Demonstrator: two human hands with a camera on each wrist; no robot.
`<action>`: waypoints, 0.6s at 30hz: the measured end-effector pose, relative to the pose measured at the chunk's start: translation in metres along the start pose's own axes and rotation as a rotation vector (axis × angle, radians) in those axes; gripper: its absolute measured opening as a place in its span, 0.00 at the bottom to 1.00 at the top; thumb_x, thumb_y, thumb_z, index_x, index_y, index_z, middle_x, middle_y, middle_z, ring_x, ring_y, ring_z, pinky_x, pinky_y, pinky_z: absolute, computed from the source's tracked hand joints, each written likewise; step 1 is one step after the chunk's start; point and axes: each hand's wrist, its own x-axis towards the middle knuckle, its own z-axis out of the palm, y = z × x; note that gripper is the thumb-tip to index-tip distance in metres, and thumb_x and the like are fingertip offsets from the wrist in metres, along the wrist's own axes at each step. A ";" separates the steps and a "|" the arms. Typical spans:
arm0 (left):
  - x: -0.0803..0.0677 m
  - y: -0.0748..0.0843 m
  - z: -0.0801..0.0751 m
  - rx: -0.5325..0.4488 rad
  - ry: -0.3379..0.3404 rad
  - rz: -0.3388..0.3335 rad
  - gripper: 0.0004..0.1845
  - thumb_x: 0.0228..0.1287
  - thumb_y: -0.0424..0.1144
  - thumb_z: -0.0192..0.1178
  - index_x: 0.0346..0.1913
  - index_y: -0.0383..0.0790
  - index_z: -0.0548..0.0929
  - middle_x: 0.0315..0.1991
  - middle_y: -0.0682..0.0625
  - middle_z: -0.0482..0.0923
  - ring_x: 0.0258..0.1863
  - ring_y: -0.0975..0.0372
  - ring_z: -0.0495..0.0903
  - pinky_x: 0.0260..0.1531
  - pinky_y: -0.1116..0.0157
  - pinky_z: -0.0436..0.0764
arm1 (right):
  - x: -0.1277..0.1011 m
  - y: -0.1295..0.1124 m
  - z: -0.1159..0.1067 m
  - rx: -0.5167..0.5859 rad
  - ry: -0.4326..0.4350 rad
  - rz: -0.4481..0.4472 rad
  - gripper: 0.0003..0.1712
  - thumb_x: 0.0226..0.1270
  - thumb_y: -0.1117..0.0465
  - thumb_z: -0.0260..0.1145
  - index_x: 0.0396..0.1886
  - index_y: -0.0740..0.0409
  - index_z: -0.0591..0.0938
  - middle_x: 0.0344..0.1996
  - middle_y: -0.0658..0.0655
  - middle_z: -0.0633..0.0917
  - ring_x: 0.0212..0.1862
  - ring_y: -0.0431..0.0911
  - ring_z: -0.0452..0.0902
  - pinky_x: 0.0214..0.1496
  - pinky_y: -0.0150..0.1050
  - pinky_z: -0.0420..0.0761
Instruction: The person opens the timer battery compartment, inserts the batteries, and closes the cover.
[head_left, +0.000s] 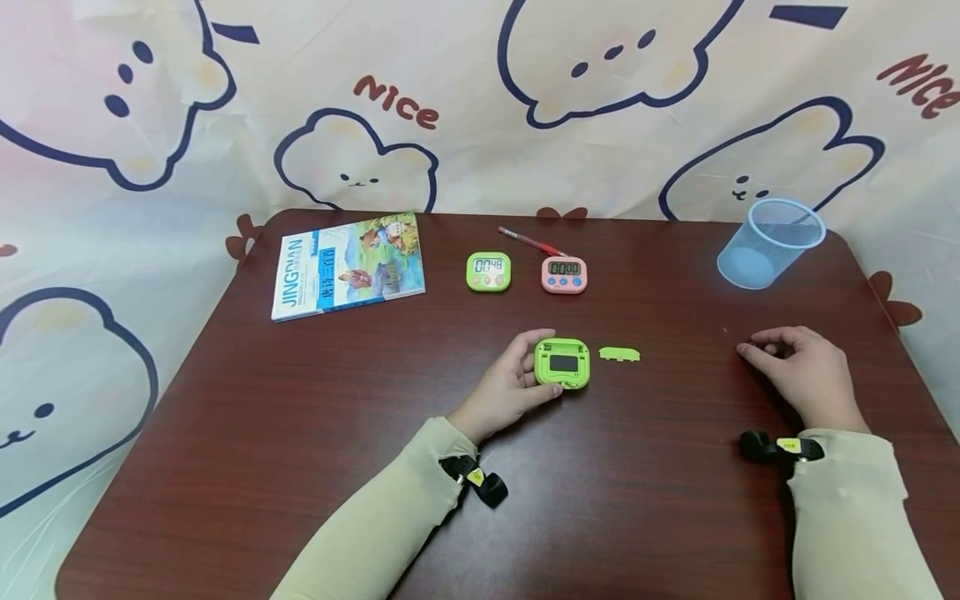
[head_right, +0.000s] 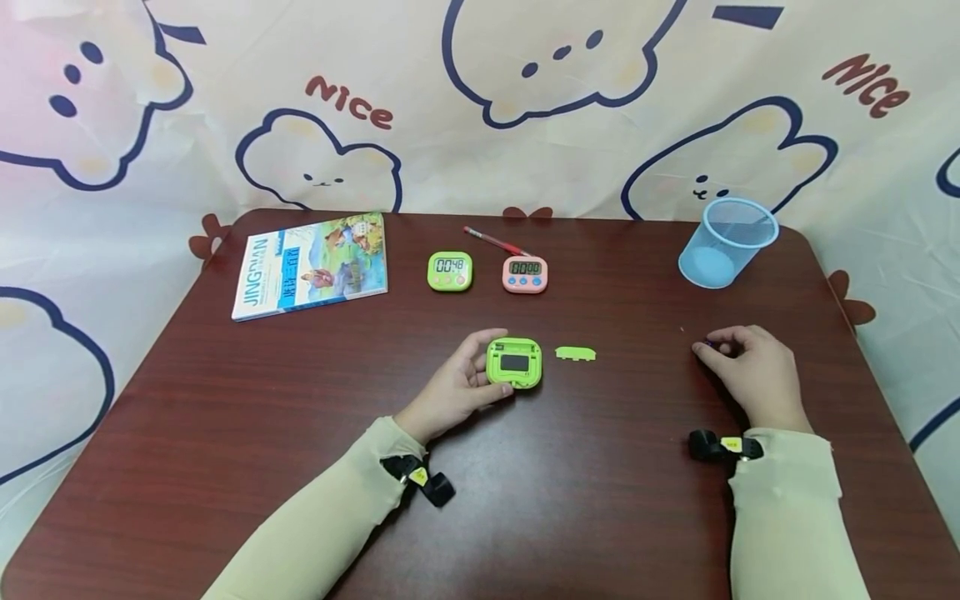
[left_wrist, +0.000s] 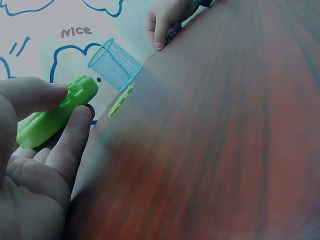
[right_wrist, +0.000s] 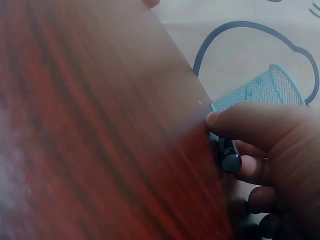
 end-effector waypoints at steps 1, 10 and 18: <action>0.000 0.000 0.000 0.000 0.001 0.000 0.40 0.63 0.17 0.61 0.75 0.34 0.57 0.64 0.30 0.73 0.55 0.50 0.81 0.52 0.66 0.82 | 0.000 -0.001 -0.001 -0.002 -0.008 0.009 0.26 0.70 0.44 0.65 0.50 0.64 0.84 0.45 0.67 0.81 0.44 0.58 0.71 0.40 0.45 0.71; 0.000 -0.001 0.000 0.010 0.004 0.007 0.41 0.62 0.17 0.62 0.75 0.34 0.57 0.63 0.31 0.74 0.54 0.52 0.82 0.52 0.67 0.83 | 0.000 -0.002 -0.001 -0.011 0.007 0.025 0.23 0.74 0.47 0.61 0.49 0.64 0.84 0.46 0.70 0.83 0.45 0.60 0.74 0.42 0.52 0.75; 0.000 -0.001 0.000 0.013 -0.005 0.010 0.41 0.62 0.17 0.61 0.75 0.34 0.57 0.64 0.30 0.73 0.55 0.50 0.81 0.51 0.67 0.82 | 0.001 -0.004 0.002 0.271 0.163 0.114 0.23 0.75 0.49 0.59 0.56 0.61 0.84 0.33 0.37 0.83 0.36 0.34 0.74 0.35 0.21 0.72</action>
